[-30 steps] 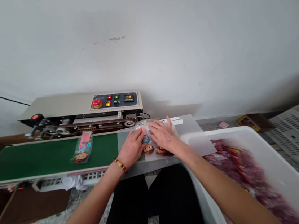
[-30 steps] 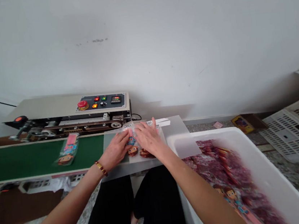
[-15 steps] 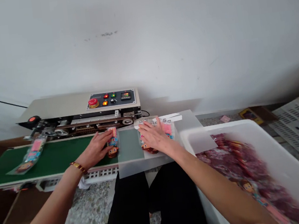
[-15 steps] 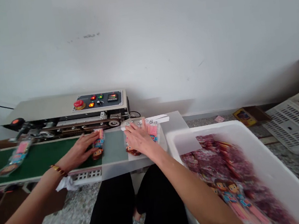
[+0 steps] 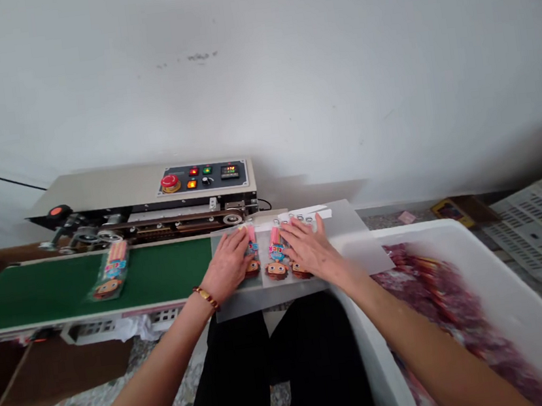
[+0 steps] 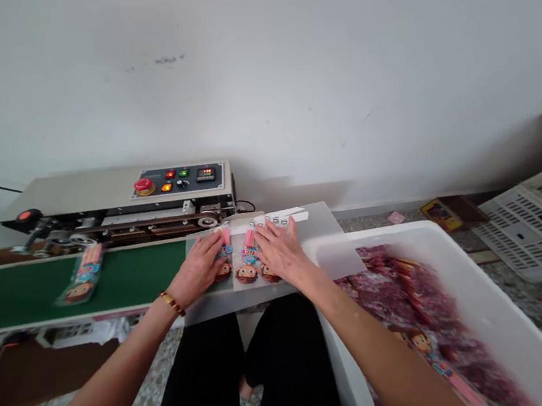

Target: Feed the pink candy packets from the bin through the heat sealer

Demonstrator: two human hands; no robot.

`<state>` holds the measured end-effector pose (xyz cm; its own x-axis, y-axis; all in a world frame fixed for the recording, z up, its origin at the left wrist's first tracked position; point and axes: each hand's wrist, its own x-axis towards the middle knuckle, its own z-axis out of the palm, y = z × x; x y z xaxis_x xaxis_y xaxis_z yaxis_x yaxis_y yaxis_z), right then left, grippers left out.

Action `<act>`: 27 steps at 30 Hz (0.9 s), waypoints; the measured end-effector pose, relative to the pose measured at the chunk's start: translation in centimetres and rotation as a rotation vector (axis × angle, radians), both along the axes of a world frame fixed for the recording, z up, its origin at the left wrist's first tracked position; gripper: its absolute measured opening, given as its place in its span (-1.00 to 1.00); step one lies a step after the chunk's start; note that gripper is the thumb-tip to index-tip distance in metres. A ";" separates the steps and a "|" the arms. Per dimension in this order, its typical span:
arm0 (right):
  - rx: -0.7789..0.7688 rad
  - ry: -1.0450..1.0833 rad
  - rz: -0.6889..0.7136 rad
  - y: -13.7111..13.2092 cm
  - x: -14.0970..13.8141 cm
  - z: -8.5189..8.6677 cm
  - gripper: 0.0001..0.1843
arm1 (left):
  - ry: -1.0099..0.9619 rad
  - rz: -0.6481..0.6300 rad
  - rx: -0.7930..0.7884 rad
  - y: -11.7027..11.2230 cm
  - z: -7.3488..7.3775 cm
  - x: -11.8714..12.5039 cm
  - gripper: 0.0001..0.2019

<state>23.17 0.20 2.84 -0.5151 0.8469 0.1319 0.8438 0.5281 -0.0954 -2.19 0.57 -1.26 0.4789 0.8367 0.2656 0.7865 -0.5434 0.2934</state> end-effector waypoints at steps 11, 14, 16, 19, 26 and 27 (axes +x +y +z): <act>-0.077 0.048 0.125 2.6 -4.4 -0.7 -0.57 | 0.037 0.108 0.072 -0.1 1.4 -7.0 -0.66; -0.089 0.067 0.121 2.7 -4.1 -0.2 -0.56 | -0.044 -0.117 0.034 0.1 1.6 -2.5 -0.62; -0.074 0.064 0.071 2.2 -3.0 0.1 -0.58 | -0.046 -0.173 0.023 0.3 1.2 -0.2 -0.61; -0.005 0.034 -0.023 0.6 -0.7 0.0 -0.61 | -0.045 -0.163 0.014 0.4 0.4 0.6 -0.59; -0.004 0.018 -0.060 -1.5 1.0 -1.0 -0.60 | -0.076 -0.203 0.012 0.9 0.3 -1.8 -0.57; -0.011 0.015 -0.052 -1.4 0.8 -0.9 -0.60 | -0.069 -0.212 0.006 1.0 0.4 -1.9 -0.57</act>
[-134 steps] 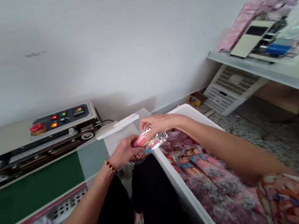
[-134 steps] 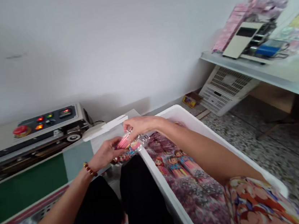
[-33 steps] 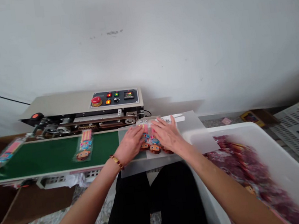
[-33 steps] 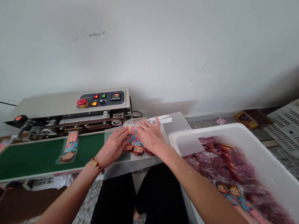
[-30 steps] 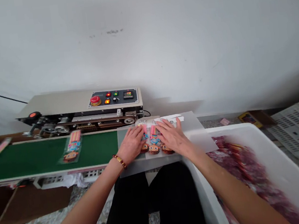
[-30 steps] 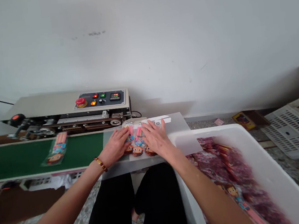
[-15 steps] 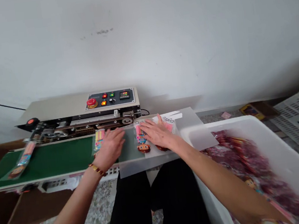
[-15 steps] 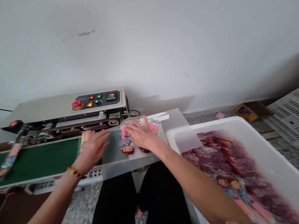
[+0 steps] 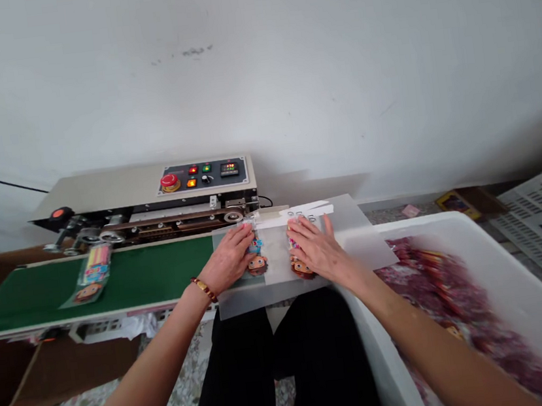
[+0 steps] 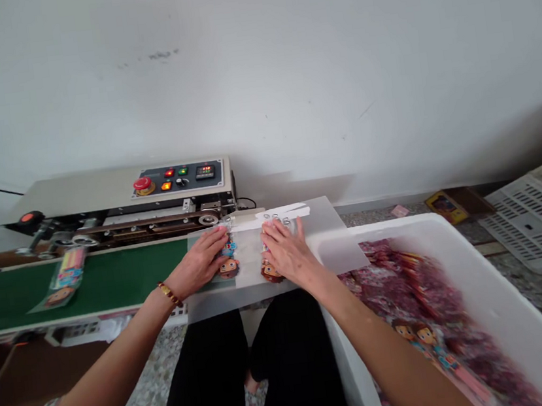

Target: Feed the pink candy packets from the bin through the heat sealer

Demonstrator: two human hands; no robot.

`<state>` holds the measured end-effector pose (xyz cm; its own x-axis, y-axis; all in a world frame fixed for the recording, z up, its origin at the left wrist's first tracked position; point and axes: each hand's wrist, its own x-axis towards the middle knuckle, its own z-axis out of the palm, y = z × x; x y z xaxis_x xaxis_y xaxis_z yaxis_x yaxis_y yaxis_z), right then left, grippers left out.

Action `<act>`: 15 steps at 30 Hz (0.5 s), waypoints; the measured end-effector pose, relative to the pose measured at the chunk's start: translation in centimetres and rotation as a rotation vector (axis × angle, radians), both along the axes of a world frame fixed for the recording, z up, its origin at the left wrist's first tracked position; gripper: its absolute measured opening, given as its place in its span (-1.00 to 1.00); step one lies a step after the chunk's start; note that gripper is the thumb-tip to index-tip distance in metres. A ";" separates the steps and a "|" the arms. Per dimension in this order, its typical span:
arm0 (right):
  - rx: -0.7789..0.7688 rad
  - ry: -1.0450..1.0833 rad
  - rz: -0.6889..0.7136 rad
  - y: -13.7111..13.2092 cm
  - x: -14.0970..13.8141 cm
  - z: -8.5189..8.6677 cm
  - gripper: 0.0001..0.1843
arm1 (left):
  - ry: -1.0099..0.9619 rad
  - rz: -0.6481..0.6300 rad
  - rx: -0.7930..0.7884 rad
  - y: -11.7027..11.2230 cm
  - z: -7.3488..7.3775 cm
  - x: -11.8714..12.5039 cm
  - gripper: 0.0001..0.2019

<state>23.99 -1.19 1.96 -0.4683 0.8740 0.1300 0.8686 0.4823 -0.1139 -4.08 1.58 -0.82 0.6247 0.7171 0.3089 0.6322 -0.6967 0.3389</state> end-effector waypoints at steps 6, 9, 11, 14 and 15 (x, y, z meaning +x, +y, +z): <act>-0.010 -0.005 0.055 0.8 -1.4 0.8 -0.64 | -0.010 0.011 -0.053 0.2 0.3 -1.8 -0.57; -0.026 -0.005 0.078 1.6 -2.9 0.8 -0.65 | -0.007 0.061 -0.100 0.0 0.3 -5.0 -0.54; -0.057 0.004 0.105 2.3 -4.1 0.8 -0.64 | 0.039 0.116 -0.128 -0.1 0.3 -7.7 -0.52; -0.113 0.046 0.143 3.0 -5.5 0.6 -0.59 | 0.134 0.281 -0.076 -0.4 0.7 -10.1 -0.59; -0.117 0.069 0.135 3.0 -5.6 0.5 -0.58 | 0.146 0.342 -0.036 -0.5 1.0 -10.0 -0.62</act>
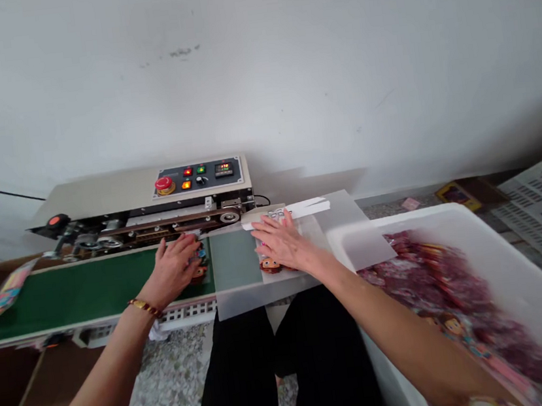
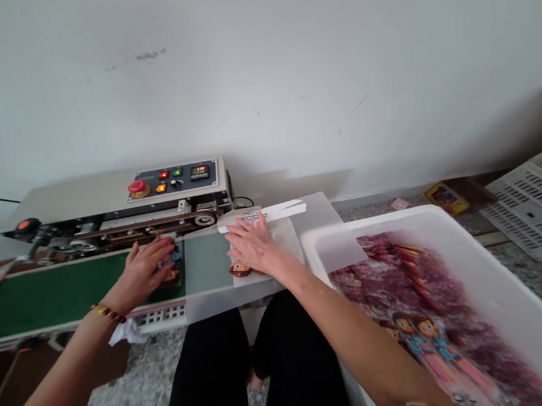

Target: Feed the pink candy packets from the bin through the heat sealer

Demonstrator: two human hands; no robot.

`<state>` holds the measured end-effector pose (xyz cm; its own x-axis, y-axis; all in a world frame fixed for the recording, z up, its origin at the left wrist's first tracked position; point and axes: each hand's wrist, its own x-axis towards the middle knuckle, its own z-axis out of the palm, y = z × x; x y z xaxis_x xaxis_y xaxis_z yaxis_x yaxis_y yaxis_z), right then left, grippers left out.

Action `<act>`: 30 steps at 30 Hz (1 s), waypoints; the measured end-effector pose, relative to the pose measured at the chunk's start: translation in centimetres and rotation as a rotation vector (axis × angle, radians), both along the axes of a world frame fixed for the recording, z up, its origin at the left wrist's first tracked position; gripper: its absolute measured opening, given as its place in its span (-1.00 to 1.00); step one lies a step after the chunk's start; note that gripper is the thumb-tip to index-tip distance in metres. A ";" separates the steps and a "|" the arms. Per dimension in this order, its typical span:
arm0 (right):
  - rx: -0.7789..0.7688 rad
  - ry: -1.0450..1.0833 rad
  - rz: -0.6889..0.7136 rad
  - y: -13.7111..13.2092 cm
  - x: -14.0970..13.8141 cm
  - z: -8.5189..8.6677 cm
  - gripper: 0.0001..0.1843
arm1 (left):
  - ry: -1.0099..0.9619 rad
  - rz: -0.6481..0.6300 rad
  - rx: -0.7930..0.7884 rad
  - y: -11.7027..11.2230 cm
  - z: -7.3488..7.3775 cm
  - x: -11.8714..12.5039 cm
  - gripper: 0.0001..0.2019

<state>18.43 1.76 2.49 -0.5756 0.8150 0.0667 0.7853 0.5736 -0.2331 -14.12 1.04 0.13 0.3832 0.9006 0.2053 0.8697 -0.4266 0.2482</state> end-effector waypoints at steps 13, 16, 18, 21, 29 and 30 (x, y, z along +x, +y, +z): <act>0.045 0.041 -0.169 -3.2 5.7 -1.2 -0.51 | -0.047 -0.245 0.015 -1.0 -0.5 15.3 -0.59; 0.050 0.028 -0.182 -3.1 5.5 -1.7 -0.51 | 0.004 -0.222 0.010 -0.9 -0.5 13.0 -0.59; 0.058 0.019 -0.187 -2.9 5.5 -1.8 -0.51 | 0.021 -0.237 0.004 -0.9 -0.2 11.9 -0.58; 0.055 0.008 -0.188 -2.8 5.7 -1.8 -0.52 | 0.028 -0.226 -0.005 -0.9 0.0 11.5 -0.58; 0.074 0.001 -0.138 -2.7 5.0 -1.3 -0.54 | -0.015 -0.125 -0.005 -0.6 -1.0 5.3 -0.56; 0.073 0.001 -0.121 -2.5 4.6 -1.2 -0.55 | -0.005 -0.093 -0.001 -0.6 -0.8 4.3 -0.57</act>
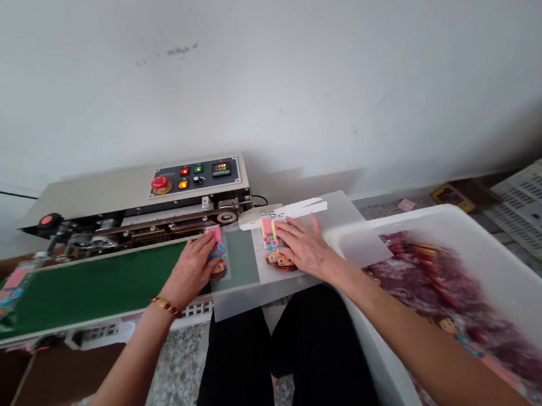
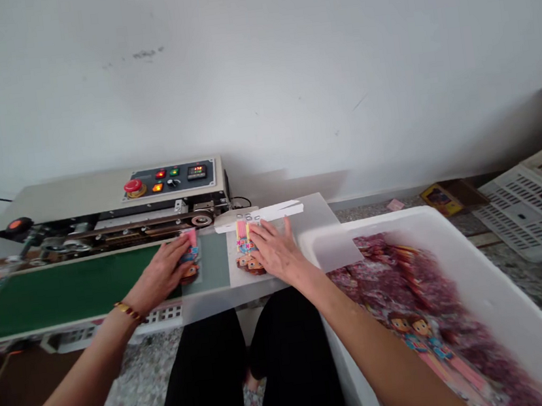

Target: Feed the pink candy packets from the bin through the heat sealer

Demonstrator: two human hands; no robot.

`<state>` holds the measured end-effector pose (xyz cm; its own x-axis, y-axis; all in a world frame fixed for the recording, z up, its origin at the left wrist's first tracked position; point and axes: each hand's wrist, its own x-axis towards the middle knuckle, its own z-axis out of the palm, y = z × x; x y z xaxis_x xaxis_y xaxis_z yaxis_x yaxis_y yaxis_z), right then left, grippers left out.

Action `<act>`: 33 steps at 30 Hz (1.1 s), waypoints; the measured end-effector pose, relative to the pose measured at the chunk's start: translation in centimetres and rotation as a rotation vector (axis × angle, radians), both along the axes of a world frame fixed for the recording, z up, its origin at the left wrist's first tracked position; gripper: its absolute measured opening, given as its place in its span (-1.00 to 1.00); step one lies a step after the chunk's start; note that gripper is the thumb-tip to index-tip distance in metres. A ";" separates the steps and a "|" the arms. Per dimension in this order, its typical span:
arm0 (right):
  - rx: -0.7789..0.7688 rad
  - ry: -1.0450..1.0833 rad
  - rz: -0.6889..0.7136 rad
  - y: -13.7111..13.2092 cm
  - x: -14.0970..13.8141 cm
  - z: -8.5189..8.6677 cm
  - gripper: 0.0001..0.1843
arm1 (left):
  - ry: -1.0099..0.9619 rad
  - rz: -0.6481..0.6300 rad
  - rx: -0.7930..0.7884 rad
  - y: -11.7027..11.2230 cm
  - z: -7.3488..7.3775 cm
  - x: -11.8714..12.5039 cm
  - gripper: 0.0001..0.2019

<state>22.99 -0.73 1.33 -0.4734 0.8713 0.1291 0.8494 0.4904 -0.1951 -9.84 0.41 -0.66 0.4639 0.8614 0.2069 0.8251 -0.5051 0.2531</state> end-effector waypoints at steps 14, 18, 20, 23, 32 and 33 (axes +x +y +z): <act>-0.015 0.035 -0.061 -1.0 1.2 0.1 -0.54 | -0.080 -0.180 0.034 0.8 -0.4 10.2 -0.55; -0.027 0.035 -0.051 -0.6 0.7 0.2 -0.55 | -0.084 -0.185 0.004 1.1 -0.1 6.6 -0.54; -0.027 0.040 -0.036 -0.1 -0.4 0.2 -0.55 | -0.073 -0.177 -0.020 1.1 0.0 4.5 -0.54; -0.012 0.042 0.014 0.7 -2.6 0.1 -0.56 | -0.042 -0.153 -0.053 1.2 -0.1 0.9 -0.54; -0.011 0.139 0.047 1.4 -4.8 0.1 -0.59 | -0.080 -0.061 0.083 0.3 1.3 4.9 -0.64; -0.001 0.147 0.040 1.1 -4.1 0.2 -0.58 | -0.085 -0.099 0.059 0.2 1.3 6.7 -0.60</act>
<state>18.87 0.37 1.54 -0.4838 0.8522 0.1989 0.7914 0.5231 -0.3164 -3.13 0.60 0.59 0.5245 0.7974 0.2984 0.7473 -0.5991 0.2875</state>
